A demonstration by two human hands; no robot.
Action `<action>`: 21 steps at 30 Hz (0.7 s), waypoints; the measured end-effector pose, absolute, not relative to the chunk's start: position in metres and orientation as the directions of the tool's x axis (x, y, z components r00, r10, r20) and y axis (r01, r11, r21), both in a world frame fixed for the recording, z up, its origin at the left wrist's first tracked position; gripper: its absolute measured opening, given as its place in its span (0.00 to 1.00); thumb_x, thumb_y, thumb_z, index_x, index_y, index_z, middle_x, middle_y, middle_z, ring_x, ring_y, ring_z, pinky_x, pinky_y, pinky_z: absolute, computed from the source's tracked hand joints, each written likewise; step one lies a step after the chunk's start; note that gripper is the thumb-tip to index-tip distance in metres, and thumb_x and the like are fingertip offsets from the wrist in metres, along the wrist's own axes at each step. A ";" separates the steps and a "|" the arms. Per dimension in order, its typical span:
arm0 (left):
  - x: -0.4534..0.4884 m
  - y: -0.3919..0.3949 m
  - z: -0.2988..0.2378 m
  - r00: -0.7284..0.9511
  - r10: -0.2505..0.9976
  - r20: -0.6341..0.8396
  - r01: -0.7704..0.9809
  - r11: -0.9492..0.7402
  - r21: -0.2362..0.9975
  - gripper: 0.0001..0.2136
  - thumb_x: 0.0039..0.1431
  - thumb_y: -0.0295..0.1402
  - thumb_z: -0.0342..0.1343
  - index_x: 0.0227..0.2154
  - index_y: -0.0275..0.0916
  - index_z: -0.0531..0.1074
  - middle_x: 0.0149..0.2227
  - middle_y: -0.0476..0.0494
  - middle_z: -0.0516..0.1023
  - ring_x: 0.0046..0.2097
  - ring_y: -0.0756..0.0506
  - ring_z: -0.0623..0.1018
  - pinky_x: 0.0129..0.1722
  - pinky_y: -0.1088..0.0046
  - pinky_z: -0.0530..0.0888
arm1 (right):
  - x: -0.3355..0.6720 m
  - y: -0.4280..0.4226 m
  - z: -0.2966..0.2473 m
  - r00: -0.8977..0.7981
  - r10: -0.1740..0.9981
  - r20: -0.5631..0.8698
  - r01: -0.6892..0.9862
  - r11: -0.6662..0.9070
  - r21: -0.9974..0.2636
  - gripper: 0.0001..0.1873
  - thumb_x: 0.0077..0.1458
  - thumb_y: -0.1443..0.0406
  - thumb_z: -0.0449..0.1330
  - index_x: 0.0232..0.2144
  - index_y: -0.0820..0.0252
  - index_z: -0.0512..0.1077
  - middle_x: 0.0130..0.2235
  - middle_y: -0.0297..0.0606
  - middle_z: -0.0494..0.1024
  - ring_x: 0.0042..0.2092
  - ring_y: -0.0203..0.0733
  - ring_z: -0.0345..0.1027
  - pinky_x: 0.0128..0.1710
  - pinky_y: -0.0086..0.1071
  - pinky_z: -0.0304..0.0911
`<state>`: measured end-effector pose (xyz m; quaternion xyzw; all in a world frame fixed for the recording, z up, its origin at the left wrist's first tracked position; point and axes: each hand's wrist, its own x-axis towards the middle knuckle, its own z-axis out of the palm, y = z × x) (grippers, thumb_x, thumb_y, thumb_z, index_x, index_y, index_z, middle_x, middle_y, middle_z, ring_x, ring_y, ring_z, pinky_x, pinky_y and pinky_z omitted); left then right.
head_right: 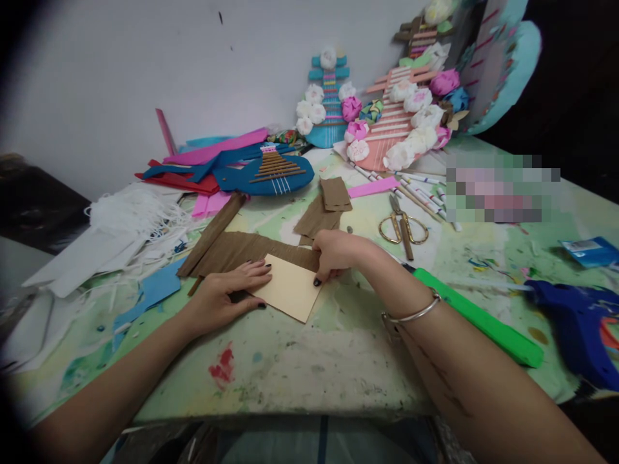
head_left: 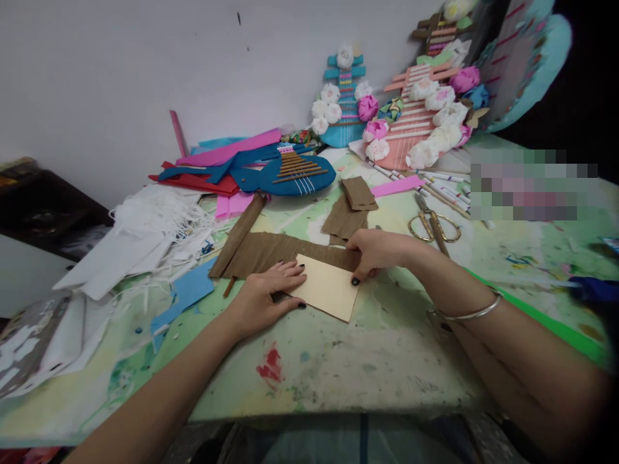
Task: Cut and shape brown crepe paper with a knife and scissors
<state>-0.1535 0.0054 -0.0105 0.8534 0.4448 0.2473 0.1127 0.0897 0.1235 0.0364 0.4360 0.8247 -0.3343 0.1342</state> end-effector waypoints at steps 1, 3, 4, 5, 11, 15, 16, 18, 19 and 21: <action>-0.154 0.006 -0.011 0.480 0.816 0.322 0.702 -0.577 0.417 0.19 0.56 0.38 0.60 0.49 0.34 0.74 0.52 0.33 0.75 0.57 0.38 0.72 0.59 0.51 0.66 | 0.090 0.124 0.036 -0.586 0.632 -0.508 0.808 0.408 -0.425 0.16 0.36 0.61 0.68 0.28 0.61 0.70 0.23 0.36 0.75 0.26 0.41 0.70 0.22 0.29 0.57; -0.154 0.006 -0.011 0.476 0.818 0.323 0.699 -0.575 0.424 0.19 0.56 0.38 0.60 0.49 0.35 0.74 0.52 0.33 0.75 0.57 0.38 0.72 0.59 0.51 0.66 | 0.089 0.124 0.036 -0.589 0.637 -0.497 0.807 0.431 -0.405 0.17 0.34 0.59 0.68 0.28 0.61 0.71 0.24 0.36 0.76 0.27 0.42 0.70 0.22 0.29 0.57; -0.154 0.006 -0.011 0.474 0.819 0.324 0.698 -0.573 0.429 0.19 0.56 0.38 0.60 0.49 0.35 0.74 0.52 0.33 0.75 0.57 0.38 0.72 0.59 0.51 0.66 | 0.089 0.124 0.036 -0.589 0.641 -0.492 0.807 0.440 -0.393 0.18 0.33 0.59 0.68 0.29 0.61 0.71 0.24 0.37 0.76 0.28 0.42 0.70 0.22 0.30 0.57; -0.154 0.006 -0.011 0.472 0.820 0.323 0.697 -0.571 0.434 0.19 0.56 0.38 0.60 0.49 0.35 0.74 0.52 0.33 0.74 0.57 0.37 0.72 0.59 0.51 0.66 | 0.088 0.123 0.036 -0.588 0.645 -0.489 0.809 0.448 -0.382 0.19 0.33 0.59 0.69 0.29 0.61 0.72 0.24 0.37 0.76 0.28 0.43 0.70 0.23 0.30 0.56; -0.154 0.006 -0.011 0.477 0.821 0.312 0.697 -0.570 0.435 0.19 0.56 0.37 0.60 0.49 0.35 0.74 0.52 0.33 0.74 0.57 0.38 0.72 0.59 0.50 0.67 | 0.086 0.119 0.039 -0.579 0.658 -0.482 0.815 0.455 -0.357 0.19 0.32 0.60 0.68 0.30 0.62 0.72 0.24 0.36 0.75 0.27 0.42 0.69 0.22 0.30 0.56; -0.154 0.007 -0.011 0.480 0.822 0.306 0.701 -0.569 0.431 0.19 0.56 0.38 0.60 0.49 0.35 0.74 0.52 0.33 0.75 0.56 0.38 0.73 0.59 0.50 0.67 | 0.087 0.120 0.037 -0.585 0.657 -0.476 0.811 0.449 -0.376 0.19 0.31 0.61 0.69 0.29 0.61 0.72 0.24 0.36 0.74 0.28 0.43 0.69 0.21 0.30 0.55; -0.154 0.007 -0.011 0.479 0.823 0.304 0.701 -0.567 0.433 0.19 0.56 0.38 0.60 0.49 0.36 0.74 0.52 0.33 0.75 0.56 0.38 0.72 0.59 0.49 0.66 | 0.087 0.121 0.037 -0.586 0.658 -0.474 0.810 0.445 -0.383 0.19 0.31 0.61 0.69 0.29 0.61 0.72 0.24 0.36 0.74 0.28 0.43 0.70 0.21 0.30 0.55; -0.154 0.006 -0.009 0.478 0.828 0.293 0.702 -0.561 0.438 0.18 0.56 0.37 0.60 0.49 0.38 0.74 0.52 0.35 0.74 0.57 0.38 0.72 0.59 0.49 0.66 | 0.087 0.121 0.036 -0.586 0.655 -0.477 0.808 0.429 -0.403 0.18 0.30 0.62 0.69 0.27 0.61 0.71 0.23 0.36 0.74 0.28 0.44 0.70 0.21 0.31 0.55; -0.154 0.006 -0.009 0.478 0.830 0.287 0.702 -0.557 0.443 0.18 0.56 0.37 0.60 0.50 0.39 0.74 0.52 0.35 0.74 0.57 0.38 0.72 0.59 0.49 0.66 | 0.088 0.122 0.036 -0.586 0.651 -0.482 0.807 0.417 -0.418 0.18 0.30 0.62 0.69 0.26 0.61 0.70 0.22 0.36 0.73 0.27 0.44 0.70 0.21 0.31 0.56; -0.153 0.006 -0.007 0.471 0.839 0.272 0.703 -0.543 0.459 0.19 0.55 0.37 0.61 0.50 0.40 0.74 0.53 0.36 0.74 0.57 0.37 0.71 0.59 0.49 0.65 | 0.089 0.122 0.036 -0.590 0.634 -0.500 0.801 0.380 -0.464 0.17 0.31 0.61 0.70 0.25 0.61 0.69 0.21 0.36 0.73 0.27 0.43 0.70 0.22 0.31 0.58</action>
